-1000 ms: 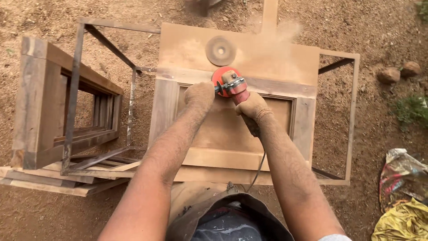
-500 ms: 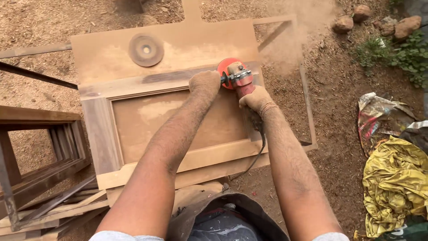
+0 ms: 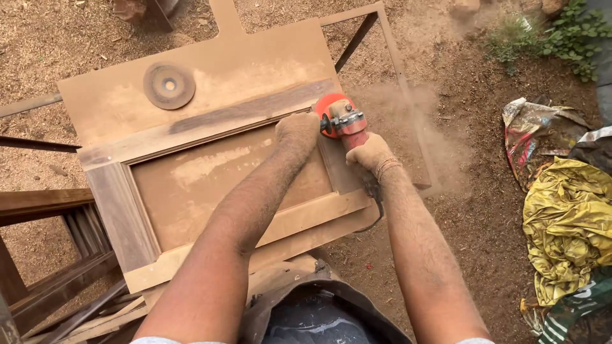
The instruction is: The person sands a wooden frame with a power tool, moving it along the edges and inner surfaces. They then lift the frame, turn it over, and continue sanding the other side.
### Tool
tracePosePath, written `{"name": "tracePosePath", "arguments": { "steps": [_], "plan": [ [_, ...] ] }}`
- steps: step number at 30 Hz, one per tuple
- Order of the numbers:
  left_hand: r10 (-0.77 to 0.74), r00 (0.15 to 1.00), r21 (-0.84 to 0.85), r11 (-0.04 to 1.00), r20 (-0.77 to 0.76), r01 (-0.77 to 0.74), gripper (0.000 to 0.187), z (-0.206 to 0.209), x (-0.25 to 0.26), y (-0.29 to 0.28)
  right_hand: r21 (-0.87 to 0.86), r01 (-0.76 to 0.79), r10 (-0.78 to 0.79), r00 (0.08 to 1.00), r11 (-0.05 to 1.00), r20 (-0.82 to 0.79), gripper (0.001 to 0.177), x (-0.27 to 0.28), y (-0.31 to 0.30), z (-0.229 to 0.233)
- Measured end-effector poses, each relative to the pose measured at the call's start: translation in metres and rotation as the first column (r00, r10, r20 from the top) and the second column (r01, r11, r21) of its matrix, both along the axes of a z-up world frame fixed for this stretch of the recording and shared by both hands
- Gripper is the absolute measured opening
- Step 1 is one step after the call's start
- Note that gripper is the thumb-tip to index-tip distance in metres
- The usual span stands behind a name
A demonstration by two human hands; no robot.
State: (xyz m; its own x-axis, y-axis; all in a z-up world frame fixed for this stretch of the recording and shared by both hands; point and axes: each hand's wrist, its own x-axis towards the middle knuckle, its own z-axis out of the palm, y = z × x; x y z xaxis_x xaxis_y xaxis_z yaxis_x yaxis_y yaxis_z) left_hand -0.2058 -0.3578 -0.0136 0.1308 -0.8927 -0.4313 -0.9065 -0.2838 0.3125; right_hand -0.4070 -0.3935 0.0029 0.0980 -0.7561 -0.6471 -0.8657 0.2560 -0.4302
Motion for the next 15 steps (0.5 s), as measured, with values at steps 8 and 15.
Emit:
{"name": "tracePosePath", "arguments": {
  "steps": [8, 15],
  "plan": [
    [-0.074, 0.992, -0.03, 0.997, -0.098, 0.071, 0.018, -0.004, -0.017, 0.035, 0.047, 0.061, -0.061, 0.998, 0.997, 0.009, 0.053, -0.03, 0.037, -0.018],
    [-0.001, 0.993, -0.02, 1.0, -0.117, -0.001, 0.019, -0.01, 0.024, -0.011, 0.016, -0.016, 0.016, 1.0, 1.0, 0.002, 0.049, 0.014, -0.018, -0.019]
  ]
}}
